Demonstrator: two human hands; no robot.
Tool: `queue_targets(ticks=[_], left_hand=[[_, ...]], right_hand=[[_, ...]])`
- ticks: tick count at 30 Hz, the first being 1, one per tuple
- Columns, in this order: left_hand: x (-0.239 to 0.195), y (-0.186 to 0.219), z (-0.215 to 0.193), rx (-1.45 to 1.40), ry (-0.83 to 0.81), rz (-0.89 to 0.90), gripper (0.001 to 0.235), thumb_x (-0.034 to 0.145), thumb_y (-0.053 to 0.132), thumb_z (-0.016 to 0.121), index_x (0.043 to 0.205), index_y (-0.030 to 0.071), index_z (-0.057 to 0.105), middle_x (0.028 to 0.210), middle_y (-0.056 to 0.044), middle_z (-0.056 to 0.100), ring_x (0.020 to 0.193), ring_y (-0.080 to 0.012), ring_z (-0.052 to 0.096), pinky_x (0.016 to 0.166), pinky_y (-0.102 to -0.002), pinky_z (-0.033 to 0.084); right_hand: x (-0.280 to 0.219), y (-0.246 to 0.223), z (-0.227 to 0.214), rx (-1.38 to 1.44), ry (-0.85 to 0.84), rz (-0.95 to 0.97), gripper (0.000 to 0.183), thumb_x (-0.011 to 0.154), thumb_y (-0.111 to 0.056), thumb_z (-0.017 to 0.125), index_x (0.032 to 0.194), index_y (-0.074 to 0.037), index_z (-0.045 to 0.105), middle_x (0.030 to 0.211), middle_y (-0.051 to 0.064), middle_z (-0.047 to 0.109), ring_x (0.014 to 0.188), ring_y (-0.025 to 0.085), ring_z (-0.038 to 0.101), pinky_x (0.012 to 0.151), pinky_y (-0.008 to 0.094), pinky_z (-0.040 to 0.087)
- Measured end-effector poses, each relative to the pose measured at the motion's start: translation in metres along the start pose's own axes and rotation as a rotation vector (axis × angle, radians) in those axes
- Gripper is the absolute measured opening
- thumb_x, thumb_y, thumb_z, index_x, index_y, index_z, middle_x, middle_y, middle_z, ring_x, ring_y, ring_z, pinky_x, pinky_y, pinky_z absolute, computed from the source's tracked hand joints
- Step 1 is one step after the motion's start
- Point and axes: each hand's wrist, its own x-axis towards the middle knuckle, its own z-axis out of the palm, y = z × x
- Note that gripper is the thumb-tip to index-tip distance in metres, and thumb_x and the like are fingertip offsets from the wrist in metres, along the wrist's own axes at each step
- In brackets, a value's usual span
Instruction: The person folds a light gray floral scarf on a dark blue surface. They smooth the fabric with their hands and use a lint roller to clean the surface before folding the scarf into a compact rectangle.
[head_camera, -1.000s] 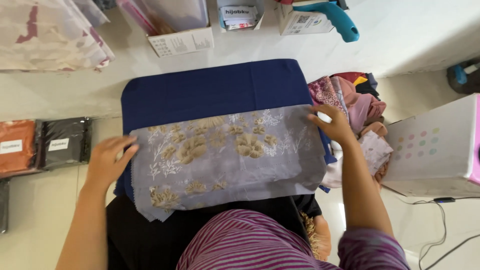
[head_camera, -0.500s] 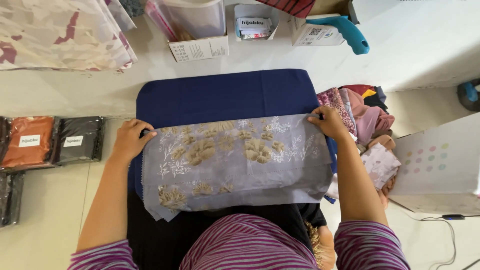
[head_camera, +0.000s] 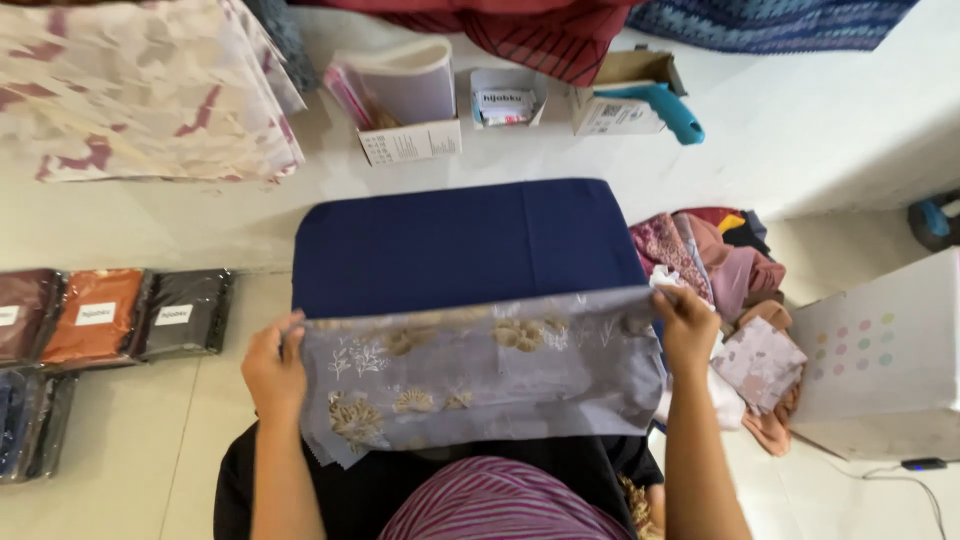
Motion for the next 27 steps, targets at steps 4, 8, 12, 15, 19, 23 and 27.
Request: queue_targets(ticks=[4, 8, 12, 15, 19, 23, 27], left_hand=[[-0.010, 0.027, -0.008, 0.121, 0.393, 0.361, 0.012, 0.108, 0.023, 0.069, 0.098, 0.020, 0.074, 0.092, 0.009, 0.073, 0.085, -0.0168, 0.067, 0.098, -0.033, 0.049], [0.021, 0.036, -0.012, 0.176, 0.534, 0.484, 0.016, 0.110, 0.016, 0.069, 0.096, 0.010, 0.071, 0.089, -0.007, 0.070, 0.086, -0.0297, 0.067, 0.095, -0.042, 0.049], [0.022, 0.049, -0.031, 0.047, 0.466, 0.369, 0.004, 0.104, 0.016, 0.075, 0.102, 0.014, 0.072, 0.098, -0.002, 0.073, 0.100, -0.0295, 0.066, 0.095, -0.044, 0.045], [-0.001, 0.101, -0.064, -0.001, 0.500, 0.421, 0.004, 0.102, 0.005, 0.068, 0.106, 0.004, 0.069, 0.104, -0.011, 0.072, 0.100, -0.0316, 0.063, 0.098, -0.042, 0.045], [-0.047, 0.130, -0.074, -0.283, 0.551, 0.217, 0.018, 0.102, -0.012, 0.049, 0.115, 0.000, 0.052, 0.118, -0.015, 0.056, 0.108, -0.0287, 0.055, 0.094, -0.037, 0.044], [-0.033, 0.162, -0.081, -0.520, 0.739, 0.426, 0.030, 0.091, -0.018, 0.024, 0.112, 0.001, 0.035, 0.111, -0.018, 0.049, 0.112, -0.0311, 0.051, 0.114, -0.045, 0.041], [0.009, 0.177, -0.092, -0.385, 0.950, 0.589, 0.027, 0.117, 0.028, 0.030, 0.107, 0.004, 0.034, 0.098, -0.013, 0.041, 0.082, -0.0250, 0.046, 0.080, -0.038, 0.043]], right_hand=[[-0.022, -0.031, 0.005, 0.138, 0.247, -0.108, 0.018, 0.097, 0.006, 0.071, 0.106, -0.009, 0.075, 0.090, 0.004, 0.069, 0.087, 0.012, 0.060, 0.089, 0.028, 0.050], [0.020, -0.046, -0.013, -0.034, 0.233, -0.315, 0.014, 0.101, 0.003, 0.080, 0.095, -0.010, 0.077, 0.076, 0.008, 0.064, 0.072, 0.019, 0.059, 0.075, 0.035, 0.047], [0.030, -0.063, -0.037, -0.111, 0.147, -0.442, 0.019, 0.095, 0.003, 0.080, 0.107, -0.012, 0.081, 0.095, 0.011, 0.074, 0.082, 0.024, 0.064, 0.086, 0.038, 0.048], [0.010, -0.113, -0.059, -0.128, 0.187, -0.319, 0.017, 0.100, 0.002, 0.074, 0.116, -0.003, 0.076, 0.100, 0.014, 0.072, 0.090, 0.025, 0.066, 0.089, 0.037, 0.051], [-0.038, -0.150, -0.072, -0.041, 0.445, -0.441, 0.015, 0.110, 0.016, 0.057, 0.116, 0.005, 0.064, 0.110, 0.017, 0.069, 0.093, 0.024, 0.061, 0.087, 0.035, 0.051], [-0.024, -0.161, -0.072, 0.027, 0.706, -0.473, 0.011, 0.115, 0.015, 0.049, 0.114, 0.005, 0.054, 0.105, 0.017, 0.060, 0.090, 0.024, 0.058, 0.086, 0.034, 0.053], [0.015, -0.187, -0.072, -0.129, 0.862, -0.766, 0.013, 0.116, -0.001, 0.047, 0.113, 0.002, 0.060, 0.099, 0.014, 0.059, 0.082, 0.024, 0.054, 0.075, 0.036, 0.047]])
